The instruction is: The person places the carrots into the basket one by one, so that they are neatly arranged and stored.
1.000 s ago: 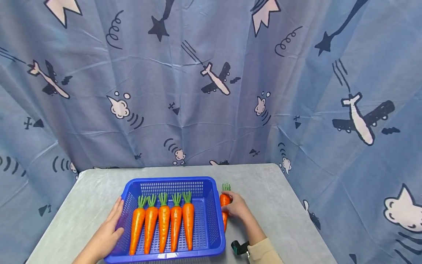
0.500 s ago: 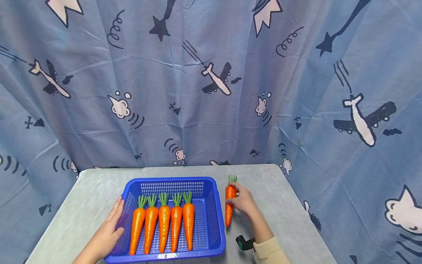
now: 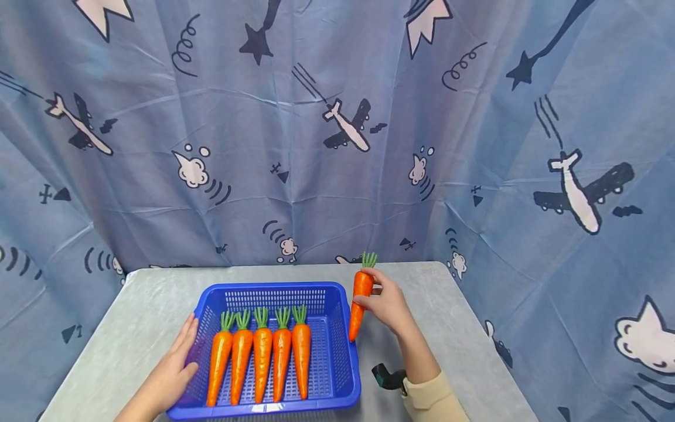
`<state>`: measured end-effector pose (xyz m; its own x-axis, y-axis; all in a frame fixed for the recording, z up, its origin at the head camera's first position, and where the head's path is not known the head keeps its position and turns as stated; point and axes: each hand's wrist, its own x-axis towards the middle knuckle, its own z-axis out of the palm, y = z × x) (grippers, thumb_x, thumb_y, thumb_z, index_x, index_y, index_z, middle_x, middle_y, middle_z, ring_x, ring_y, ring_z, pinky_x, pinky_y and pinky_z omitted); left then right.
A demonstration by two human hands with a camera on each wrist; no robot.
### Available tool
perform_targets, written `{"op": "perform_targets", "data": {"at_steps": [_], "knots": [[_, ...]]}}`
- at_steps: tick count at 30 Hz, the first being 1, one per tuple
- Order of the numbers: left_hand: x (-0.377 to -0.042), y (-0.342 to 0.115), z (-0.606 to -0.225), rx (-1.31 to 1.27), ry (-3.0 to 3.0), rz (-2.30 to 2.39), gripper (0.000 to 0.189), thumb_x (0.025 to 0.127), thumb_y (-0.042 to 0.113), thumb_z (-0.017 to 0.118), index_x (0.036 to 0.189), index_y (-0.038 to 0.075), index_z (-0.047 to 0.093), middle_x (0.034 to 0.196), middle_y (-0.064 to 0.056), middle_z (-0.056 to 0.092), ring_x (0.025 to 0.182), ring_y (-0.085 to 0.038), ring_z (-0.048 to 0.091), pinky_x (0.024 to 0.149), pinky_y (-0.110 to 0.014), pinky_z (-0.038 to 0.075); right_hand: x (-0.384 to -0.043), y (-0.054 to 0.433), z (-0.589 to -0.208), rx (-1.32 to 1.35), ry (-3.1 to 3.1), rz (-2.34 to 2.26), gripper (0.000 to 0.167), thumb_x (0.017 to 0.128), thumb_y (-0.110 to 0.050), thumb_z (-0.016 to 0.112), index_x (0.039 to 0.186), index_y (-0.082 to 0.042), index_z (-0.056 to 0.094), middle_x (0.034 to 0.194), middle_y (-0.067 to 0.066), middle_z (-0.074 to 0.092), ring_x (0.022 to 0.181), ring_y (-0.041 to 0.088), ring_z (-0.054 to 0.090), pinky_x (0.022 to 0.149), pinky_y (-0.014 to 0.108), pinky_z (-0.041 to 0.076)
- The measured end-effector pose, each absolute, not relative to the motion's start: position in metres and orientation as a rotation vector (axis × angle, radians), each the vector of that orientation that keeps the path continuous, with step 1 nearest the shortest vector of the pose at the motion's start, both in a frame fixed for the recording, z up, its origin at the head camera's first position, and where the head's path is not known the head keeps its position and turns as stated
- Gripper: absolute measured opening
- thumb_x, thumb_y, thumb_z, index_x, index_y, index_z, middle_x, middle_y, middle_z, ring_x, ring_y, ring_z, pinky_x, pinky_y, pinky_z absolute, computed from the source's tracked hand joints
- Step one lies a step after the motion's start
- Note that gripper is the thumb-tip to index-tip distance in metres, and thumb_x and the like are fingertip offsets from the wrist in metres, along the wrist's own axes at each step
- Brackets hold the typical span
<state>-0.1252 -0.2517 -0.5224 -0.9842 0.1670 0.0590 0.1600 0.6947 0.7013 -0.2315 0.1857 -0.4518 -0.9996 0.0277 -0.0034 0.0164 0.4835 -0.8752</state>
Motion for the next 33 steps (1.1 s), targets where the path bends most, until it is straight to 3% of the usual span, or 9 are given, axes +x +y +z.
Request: {"op": "perform_targets", "data": {"at_steps": [2,4,6,8,11,16,22,30,33], "knots": [[-0.126,-0.252,-0.521,0.269,2.873,1.184,0.085,0.086,-0.004,0.058,0.159,-0.005,0.016,0.168,-0.025,0.006,0.145,-0.06,0.02,0.109,-0.073,0.021,-0.23,0.179,-0.446,0.017,-2.662,1.643,0.064,0.083,-0.009,0.079,0.141,-0.019,0.057,0.135,0.02,0.057,0.11,0.036,0.063,0.077,0.04,0.063],[-0.126,-0.252,-0.521,0.268,2.869,1.187,0.084,0.086,-0.004,0.058,0.159,-0.005,0.015,0.168,-0.025,0.005,0.145,-0.059,0.019,0.113,-0.069,0.018,-0.229,0.17,-0.441,0.066,-2.638,1.685,0.063,0.083,-0.008,0.079,0.14,-0.019,0.057,0.134,0.019,0.057,0.109,0.036,0.063,0.076,0.04,0.064],[-0.125,-0.253,-0.521,0.269,2.871,1.193,0.084,0.087,-0.004,0.057,0.159,-0.004,0.015,0.168,-0.024,0.005,0.146,-0.059,0.019,0.119,-0.056,0.013,-0.229,0.16,-0.438,0.135,-2.633,1.702,0.061,0.083,-0.008,0.08,0.139,-0.018,0.058,0.134,0.02,0.058,0.108,0.036,0.063,0.076,0.041,0.064],[-0.125,-0.253,-0.522,0.277,2.877,1.2,0.083,0.087,-0.004,0.057,0.159,-0.004,0.015,0.168,-0.024,0.005,0.146,-0.059,0.019,0.121,-0.034,0.005,-0.229,0.15,-0.436,0.194,-2.65,1.7,0.06,0.083,-0.009,0.08,0.138,-0.017,0.057,0.134,0.021,0.059,0.109,0.037,0.064,0.078,0.043,0.063],[-0.124,-0.253,-0.524,0.298,2.895,1.211,0.083,0.087,-0.004,0.056,0.159,-0.004,0.015,0.168,-0.024,0.006,0.145,-0.059,0.02,0.108,-0.008,-0.005,-0.228,0.135,-0.435,0.266,-2.688,1.69,0.059,0.084,-0.01,0.08,0.137,-0.017,0.056,0.135,0.022,0.058,0.108,0.037,0.065,0.079,0.044,0.063],[-0.124,-0.252,-0.527,0.365,2.956,1.217,0.083,0.084,-0.006,0.057,0.158,-0.007,0.019,0.166,-0.027,0.01,0.141,-0.062,0.025,0.097,0.006,-0.003,-0.228,0.111,-0.439,0.352,-2.731,1.78,0.056,0.084,-0.01,0.08,0.133,-0.017,0.053,0.128,0.021,0.06,0.098,0.031,0.068,0.07,0.038,0.064],[-0.125,-0.251,-0.525,0.354,2.942,1.217,0.083,0.084,-0.006,0.057,0.158,-0.007,0.018,0.166,-0.027,0.009,0.141,-0.062,0.025,0.097,0.006,-0.003,-0.228,0.081,-0.45,0.411,-2.815,1.852,0.052,0.084,-0.008,0.079,0.129,-0.016,0.054,0.114,0.017,0.06,0.08,0.022,0.067,0.064,0.037,0.063],[-0.124,-0.251,-0.523,0.289,2.897,1.191,0.083,0.087,-0.003,0.056,0.16,-0.003,0.015,0.168,-0.024,0.006,0.145,-0.058,0.021,0.113,-0.018,0.0,-0.224,0.048,-0.466,0.435,-2.953,1.81,0.049,0.084,-0.009,0.08,0.127,-0.02,0.06,0.111,0.012,0.059,0.081,0.022,0.066,0.067,0.041,0.064],[-0.124,-0.251,-0.524,0.286,2.896,1.2,0.084,0.087,-0.003,0.057,0.16,-0.003,0.015,0.168,-0.024,0.006,0.145,-0.058,0.021,0.114,-0.019,-0.001,-0.223,0.039,-0.472,0.452,-3.018,1.782,0.048,0.082,-0.009,0.081,0.125,-0.019,0.061,0.106,0.011,0.06,0.079,0.022,0.065,0.067,0.044,0.063]]}}
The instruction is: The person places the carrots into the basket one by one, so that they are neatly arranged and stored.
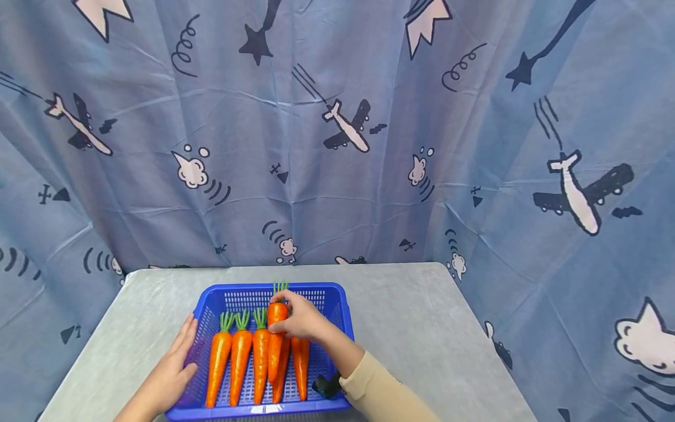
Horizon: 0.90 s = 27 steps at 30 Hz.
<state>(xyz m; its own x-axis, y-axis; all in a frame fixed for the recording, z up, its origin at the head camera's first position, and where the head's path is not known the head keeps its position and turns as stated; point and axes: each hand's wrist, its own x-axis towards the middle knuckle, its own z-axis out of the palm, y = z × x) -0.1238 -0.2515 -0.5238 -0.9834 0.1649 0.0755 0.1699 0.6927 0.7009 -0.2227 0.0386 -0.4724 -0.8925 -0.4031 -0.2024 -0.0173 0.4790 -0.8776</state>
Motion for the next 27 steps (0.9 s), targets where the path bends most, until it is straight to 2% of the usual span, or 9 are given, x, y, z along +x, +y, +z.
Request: {"op": "perform_targets", "data": {"at_steps": [2,4,6,10,15,19,21,23,27], "knots": [[-0.124,-0.251,-0.525,-0.296,-2.872,-1.188,0.084,0.086,-0.004,0.057,0.159,-0.004,0.016,0.168,-0.024,0.007,0.144,-0.059,0.022,0.112,-0.011,-0.002,-0.221,0.033,-0.477,-0.352,2.36,-1.318,0.048,0.082,-0.01,0.082,0.123,-0.019,0.06,0.103,0.009,0.06,0.075,0.021,0.065,0.065,0.043,0.063],[-0.123,-0.251,-0.526,-0.315,-2.851,-1.18,0.083,0.085,-0.005,0.057,0.159,-0.005,0.017,0.167,-0.026,0.008,0.142,-0.061,0.024,0.1,0.001,-0.004,-0.22,0.029,-0.481,-0.359,2.394,-1.23,0.047,0.081,-0.011,0.083,0.122,-0.019,0.061,0.101,0.009,0.061,0.071,0.02,0.065,0.062,0.04,0.063],[-0.123,-0.251,-0.527,-0.332,-2.834,-1.162,0.083,0.085,-0.005,0.058,0.158,-0.006,0.018,0.167,-0.027,0.01,0.141,-0.062,0.026,0.096,0.006,-0.003,-0.22,0.025,-0.484,-0.377,2.451,-1.128,0.046,0.08,-0.012,0.084,0.119,-0.019,0.062,0.103,0.008,0.061,0.071,0.019,0.063,0.059,0.035,0.061],[-0.123,-0.252,-0.526,-0.329,-2.837,-1.164,0.083,0.085,-0.005,0.057,0.158,-0.006,0.018,0.167,-0.026,0.009,0.142,-0.061,0.026,0.097,0.003,-0.003,-0.221,0.021,-0.486,-0.422,2.543,-0.967,0.041,0.079,-0.012,0.085,0.114,-0.02,0.064,0.109,0.007,0.063,0.08,0.018,0.061,0.06,0.029,0.057],[-0.125,-0.252,-0.525,-0.307,-2.866,-1.185,0.083,0.087,-0.004,0.056,0.159,-0.004,0.016,0.168,-0.025,0.007,0.144,-0.06,0.023,0.112,-0.015,-0.002,-0.22,0.021,-0.484,-0.435,2.552,-0.927,0.043,0.079,-0.013,0.085,0.116,-0.021,0.065,0.116,0.008,0.063,0.086,0.019,0.059,0.063,0.031,0.057],[-0.125,-0.253,-0.526,-0.325,-2.853,-1.18,0.083,0.086,-0.004,0.057,0.158,-0.005,0.016,0.167,-0.026,0.008,0.142,-0.061,0.024,0.105,-0.004,-0.003,-0.218,0.025,-0.48,-0.397,2.477,-0.984,0.051,0.081,-0.016,0.084,0.128,-0.02,0.065,0.118,0.011,0.062,0.075,0.023,0.065,0.058,0.036,0.061],[-0.125,-0.254,-0.527,-0.326,-2.857,-1.182,0.083,0.086,-0.004,0.057,0.159,-0.005,0.016,0.167,-0.026,0.007,0.142,-0.061,0.023,0.103,-0.002,-0.004,-0.218,0.029,-0.476,-0.413,2.493,-0.958,0.052,0.082,-0.02,0.083,0.131,-0.021,0.064,0.124,0.011,0.061,0.083,0.024,0.067,0.068,0.041,0.062],[-0.127,-0.254,-0.528,-0.334,-2.847,-1.193,0.084,0.085,-0.005,0.057,0.159,-0.005,0.016,0.167,-0.026,0.007,0.142,-0.062,0.023,0.098,0.003,-0.004,-0.218,0.034,-0.472,-0.448,2.533,-0.923,0.05,0.083,-0.025,0.082,0.13,-0.022,0.066,0.131,0.01,0.061,0.101,0.026,0.067,0.085,0.045,0.061],[-0.13,-0.255,-0.531,-0.364,-2.821,-1.184,0.083,0.085,-0.005,0.057,0.158,-0.006,0.018,0.166,-0.028,0.01,0.14,-0.062,0.026,0.095,0.007,-0.001,-0.217,0.046,-0.463,-0.496,2.585,-0.912,0.046,0.085,-0.031,0.079,0.129,-0.023,0.067,0.141,0.008,0.058,0.132,0.029,0.054,0.107,0.055,0.048]]}}
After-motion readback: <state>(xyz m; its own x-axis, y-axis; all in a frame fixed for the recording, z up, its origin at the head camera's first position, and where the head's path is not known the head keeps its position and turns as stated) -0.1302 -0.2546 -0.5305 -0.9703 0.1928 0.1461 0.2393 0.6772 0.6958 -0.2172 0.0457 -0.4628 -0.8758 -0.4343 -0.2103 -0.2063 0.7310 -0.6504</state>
